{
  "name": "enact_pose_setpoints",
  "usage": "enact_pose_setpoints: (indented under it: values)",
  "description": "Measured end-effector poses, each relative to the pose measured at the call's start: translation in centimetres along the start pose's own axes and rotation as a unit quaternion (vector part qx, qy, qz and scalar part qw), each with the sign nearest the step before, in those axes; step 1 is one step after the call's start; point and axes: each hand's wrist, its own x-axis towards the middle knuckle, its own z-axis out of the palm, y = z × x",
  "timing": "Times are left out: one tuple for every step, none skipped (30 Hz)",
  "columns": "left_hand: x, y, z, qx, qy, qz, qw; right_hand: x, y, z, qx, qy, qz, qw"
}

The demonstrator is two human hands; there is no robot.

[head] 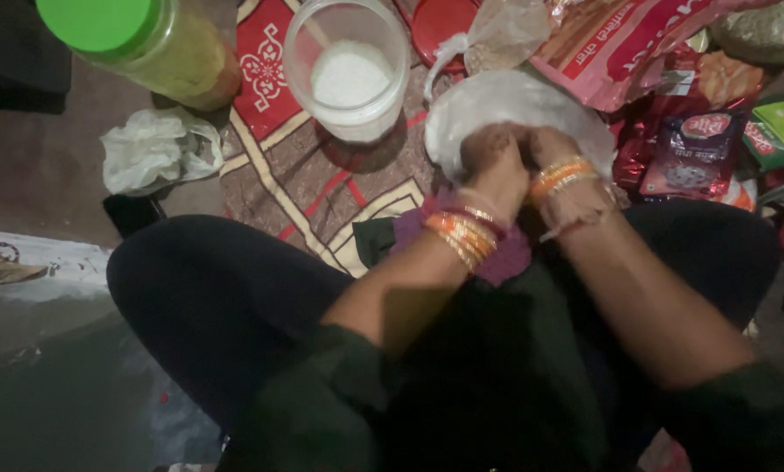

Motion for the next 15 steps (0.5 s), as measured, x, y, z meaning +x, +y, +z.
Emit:
enact_pose_setpoints:
  values:
    - [1.3, -1.7, 1.3, 0.003, 0.014, -0.020, 1.000, 1.4, -0.3, 0.5, -0.003, -0.012, -0.070, 0.997]
    - [3.0, -3.0, 2.8, 0.006, 0.029, -0.038, 0.999, 2.9, -0.6, 1.1, -0.006, -0.026, -0.142, 0.989]
    - [4.5, -4.2, 4.1, 0.009, 0.044, -0.056, 0.997, 4.1, -0.9, 1.5, -0.009, -0.040, -0.213, 0.976]
    - [5.1, -5.4, 4.9, -0.022, 0.076, 0.012, 0.997, 5.0, -0.7, 1.4, -0.008, -0.094, -0.284, 0.954]
    - [5.5, -6.5, 5.6, -0.052, 0.106, 0.079, 0.990, 5.6, -0.4, 1.3, -0.007, -0.147, -0.353, 0.924]
    - [6.1, -7.4, 5.9, -0.082, 0.136, 0.148, 0.976, 6.2, -0.3, 1.4, -0.005, -0.200, -0.419, 0.886]
    - [6.7, -8.4, 6.0, -0.068, 0.134, 0.165, 0.975, 6.6, -0.3, 1.4, 0.008, -0.186, -0.399, 0.898]
    - [7.0, -9.2, 6.1, -0.055, 0.130, 0.181, 0.973, 6.8, -0.1, 1.1, 0.022, -0.168, -0.377, 0.910]
    - [6.8, -9.8, 6.3, -0.043, 0.127, 0.197, 0.971, 7.0, 0.1, 0.7, 0.035, -0.150, -0.355, 0.922]
    - [6.6, -10.0, 6.8, -0.148, 0.112, 0.070, 0.980, 7.3, -0.1, 0.5, -0.061, -0.080, -0.370, 0.924]
    - [6.3, -10.1, 7.3, -0.249, 0.092, -0.060, 0.962, 7.6, -0.2, 0.2, -0.157, -0.009, -0.378, 0.912]
    - [5.7, -10.3, 7.7, -0.342, 0.070, -0.188, 0.918, 7.9, 0.0, 0.1, -0.251, 0.062, -0.378, 0.889]
    - [5.1, -10.3, 8.0, -0.282, 0.084, -0.151, 0.944, 8.2, 0.5, -0.1, -0.250, 0.068, -0.421, 0.869]
    - [4.4, -10.5, 8.0, -0.219, 0.097, -0.112, 0.964, 8.7, 1.3, 0.1, -0.249, 0.072, -0.462, 0.848]
    - [3.7, -10.7, 8.0, -0.154, 0.110, -0.072, 0.979, 9.1, 2.1, 0.1, -0.246, 0.075, -0.502, 0.825]
